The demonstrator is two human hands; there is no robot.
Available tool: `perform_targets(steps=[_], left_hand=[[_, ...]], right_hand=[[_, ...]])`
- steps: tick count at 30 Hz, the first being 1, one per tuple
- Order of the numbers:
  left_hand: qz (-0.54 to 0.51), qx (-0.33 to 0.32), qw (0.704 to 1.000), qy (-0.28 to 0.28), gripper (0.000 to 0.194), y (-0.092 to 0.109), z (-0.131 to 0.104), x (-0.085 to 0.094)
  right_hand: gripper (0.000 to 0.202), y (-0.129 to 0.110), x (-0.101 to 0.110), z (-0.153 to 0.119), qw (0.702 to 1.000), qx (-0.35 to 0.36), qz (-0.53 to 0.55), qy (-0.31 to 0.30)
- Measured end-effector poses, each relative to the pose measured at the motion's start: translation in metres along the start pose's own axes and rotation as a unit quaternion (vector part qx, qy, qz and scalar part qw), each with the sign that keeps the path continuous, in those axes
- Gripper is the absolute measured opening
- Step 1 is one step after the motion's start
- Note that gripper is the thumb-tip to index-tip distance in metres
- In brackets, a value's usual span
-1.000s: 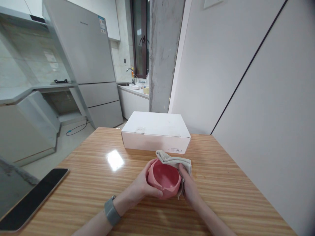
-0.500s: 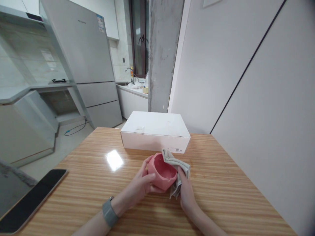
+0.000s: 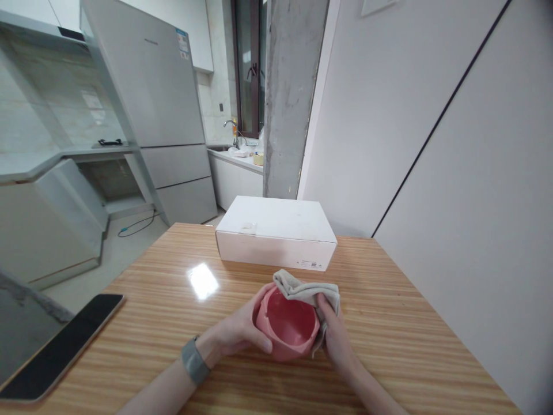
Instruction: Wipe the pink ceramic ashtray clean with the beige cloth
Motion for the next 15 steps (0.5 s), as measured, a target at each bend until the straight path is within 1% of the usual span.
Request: perform_targets(steps=[3,8,12,15], left_hand=[[0.024,-0.013,0.999,0.025,0.104,0.0,0.002,0.001],[0.061,-0.053,0.994,0.075,0.1,0.006,0.005,0.0],[0.091,-0.081,0.983,0.136,0.1,0.011,0.005,0.008],[0.11,-0.096,0.97,0.192,0.1,0.011,0.001,0.016]], right_hand=[[0.038,0.0,0.0,0.002,1.0,-0.005,0.004,0.0],[0.041,-0.001,0.007,0.007,0.999,0.027,-0.002,0.039],[0.042,0.011,0.011,0.005,0.998,0.028,-0.006,0.049],[0.041,0.021,0.008,0.002,0.999,0.038,0.002,0.039]])
Point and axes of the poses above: each hand's wrist, its own z-axis towards the middle knuckle, its own x-axis out of the back of the hand, y = z × x, the point moved 8 cm from there along z, towards the middle knuckle, and after that the axes turned 12 degrees about -y, right-handed, at the moved point
